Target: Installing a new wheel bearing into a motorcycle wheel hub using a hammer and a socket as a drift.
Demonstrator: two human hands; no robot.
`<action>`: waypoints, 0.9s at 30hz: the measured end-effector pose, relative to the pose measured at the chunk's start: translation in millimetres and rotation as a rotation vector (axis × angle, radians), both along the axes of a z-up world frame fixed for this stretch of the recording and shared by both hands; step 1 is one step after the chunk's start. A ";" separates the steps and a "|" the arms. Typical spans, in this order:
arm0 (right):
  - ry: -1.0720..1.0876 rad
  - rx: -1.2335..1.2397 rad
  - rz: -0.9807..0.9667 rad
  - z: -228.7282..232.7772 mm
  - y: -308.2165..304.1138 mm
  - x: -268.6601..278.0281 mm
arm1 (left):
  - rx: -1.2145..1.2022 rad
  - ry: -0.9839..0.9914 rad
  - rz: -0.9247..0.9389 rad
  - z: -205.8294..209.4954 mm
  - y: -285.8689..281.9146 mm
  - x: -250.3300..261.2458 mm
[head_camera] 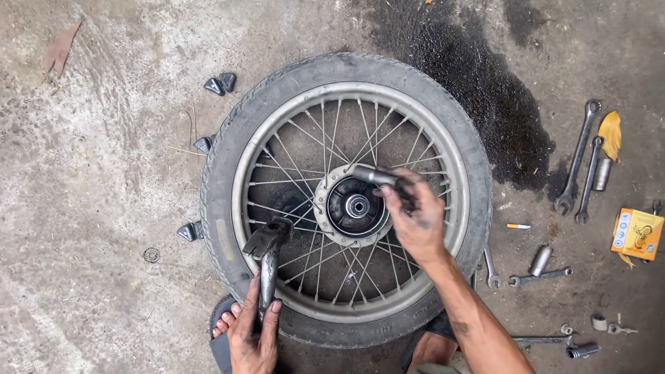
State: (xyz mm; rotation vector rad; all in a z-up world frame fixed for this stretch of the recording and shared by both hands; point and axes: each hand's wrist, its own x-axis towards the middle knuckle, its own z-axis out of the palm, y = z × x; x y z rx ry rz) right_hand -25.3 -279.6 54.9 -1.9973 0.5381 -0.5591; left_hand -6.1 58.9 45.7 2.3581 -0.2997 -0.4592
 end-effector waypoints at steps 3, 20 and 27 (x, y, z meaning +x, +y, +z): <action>0.038 -0.231 0.109 -9.6 -13.1 -29.8 | -0.100 0.044 0.007 3.5 -3.2 1.7; 0.199 -0.039 0.203 -29.2 12.9 -19.5 | -0.298 0.115 -0.136 25.2 -31.7 7.0; 0.144 -0.132 0.181 -40.5 18.7 -25.7 | -0.376 0.044 -0.368 39.2 -67.6 17.5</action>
